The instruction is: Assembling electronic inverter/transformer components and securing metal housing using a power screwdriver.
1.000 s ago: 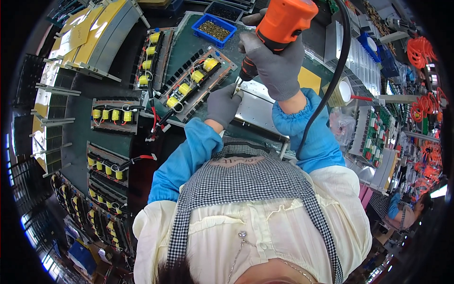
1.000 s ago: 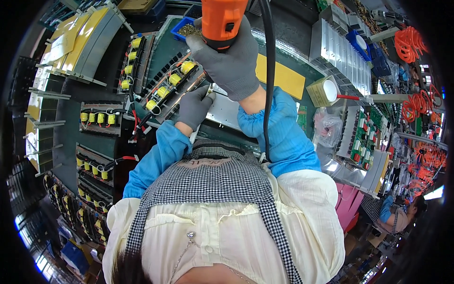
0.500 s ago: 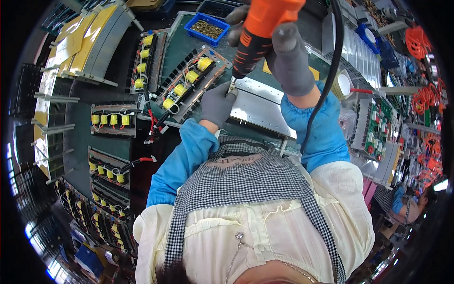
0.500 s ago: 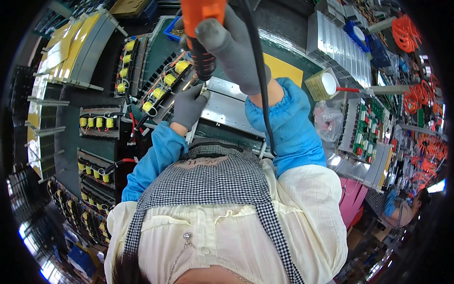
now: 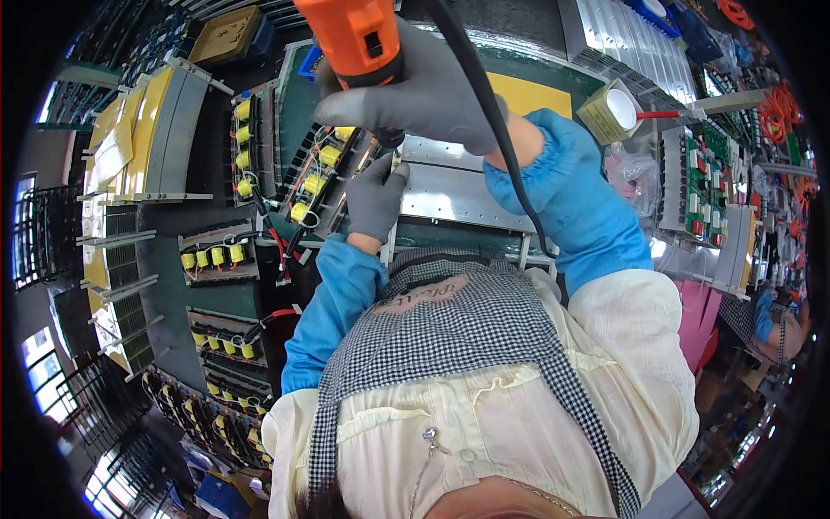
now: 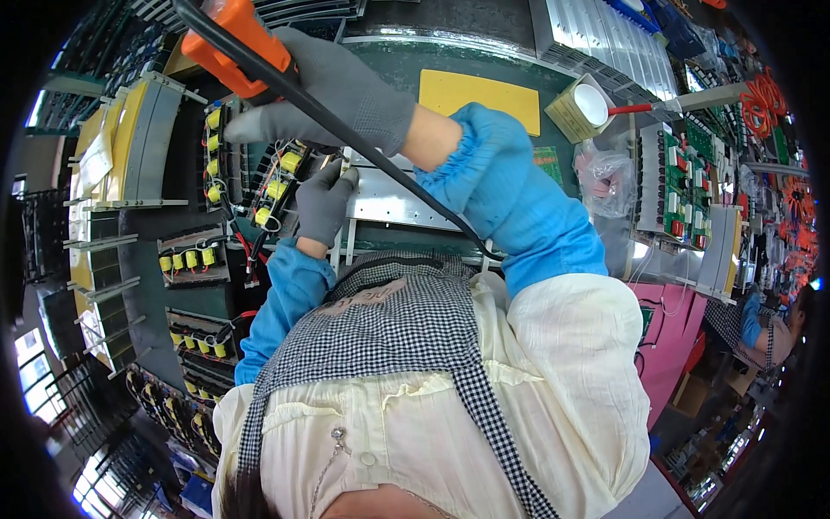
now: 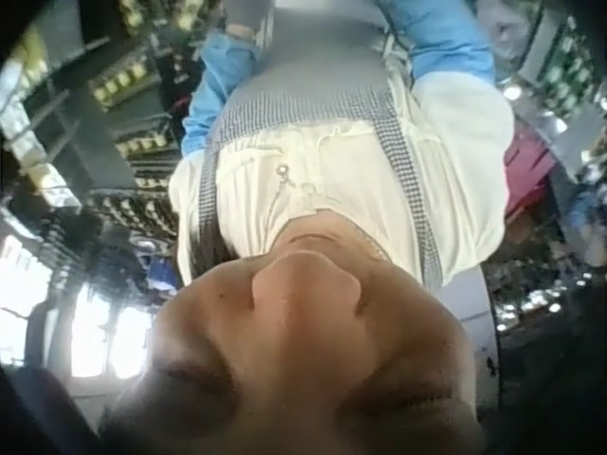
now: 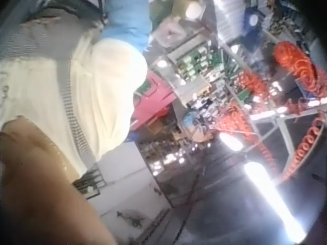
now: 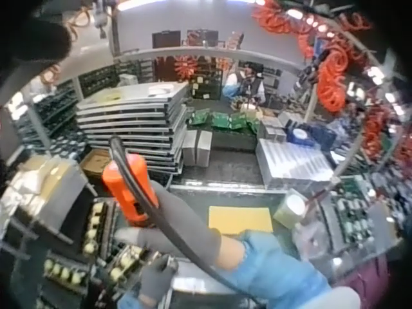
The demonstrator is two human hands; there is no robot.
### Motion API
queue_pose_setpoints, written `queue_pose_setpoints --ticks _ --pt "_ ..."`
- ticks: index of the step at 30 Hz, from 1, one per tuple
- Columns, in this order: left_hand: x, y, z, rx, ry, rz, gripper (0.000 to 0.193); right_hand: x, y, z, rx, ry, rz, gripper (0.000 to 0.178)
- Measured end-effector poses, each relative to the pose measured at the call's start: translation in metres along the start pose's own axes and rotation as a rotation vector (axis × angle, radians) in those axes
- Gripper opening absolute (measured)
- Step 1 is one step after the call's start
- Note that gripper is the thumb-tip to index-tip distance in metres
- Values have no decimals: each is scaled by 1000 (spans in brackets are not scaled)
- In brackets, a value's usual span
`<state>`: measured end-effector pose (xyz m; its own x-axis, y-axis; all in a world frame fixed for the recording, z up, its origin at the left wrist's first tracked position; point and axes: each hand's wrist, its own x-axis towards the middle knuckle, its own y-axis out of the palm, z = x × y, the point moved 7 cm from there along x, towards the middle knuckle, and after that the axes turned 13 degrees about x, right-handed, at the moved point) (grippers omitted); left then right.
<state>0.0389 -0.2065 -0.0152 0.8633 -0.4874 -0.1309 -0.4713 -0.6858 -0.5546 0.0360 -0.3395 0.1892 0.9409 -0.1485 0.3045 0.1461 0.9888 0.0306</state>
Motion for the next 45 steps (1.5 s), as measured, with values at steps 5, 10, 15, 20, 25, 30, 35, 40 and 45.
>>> queue_pose_setpoints --ticks 5,10,15,20,25,30,35,40,45 --pt "-3 -7 -10 72 10 -39 40 -2 2 -7 -188 -132 -110 37" --pt "-3 -8 -13 137 -16 9 41 0 -2 -15 -38 -72 -128 34" --pt "-6 -5 -7 84 -41 23 40 -4 0 -19 145 -101 -124 49" --pt "-3 2 7 -5 -58 85 39 -22 -14 -4 406 2 -129 44" --pt "-5 -6 -7 54 -27 31 40 -32 -13 -6 357 -105 -135 50" --pt "-5 -7 -6 67 -42 45 41 -32 -14 -11 331 -76 -166 50" --pt "-3 -5 0 107 -4 -19 41 -25 -7 -12 240 -14 -117 50" --pt "-4 -6 -1 80 -28 12 41 -11 16 -26 210 32 -100 49" --pt "-5 -8 -1 97 20 -13 44 -8 19 -14 208 -22 -43 50"
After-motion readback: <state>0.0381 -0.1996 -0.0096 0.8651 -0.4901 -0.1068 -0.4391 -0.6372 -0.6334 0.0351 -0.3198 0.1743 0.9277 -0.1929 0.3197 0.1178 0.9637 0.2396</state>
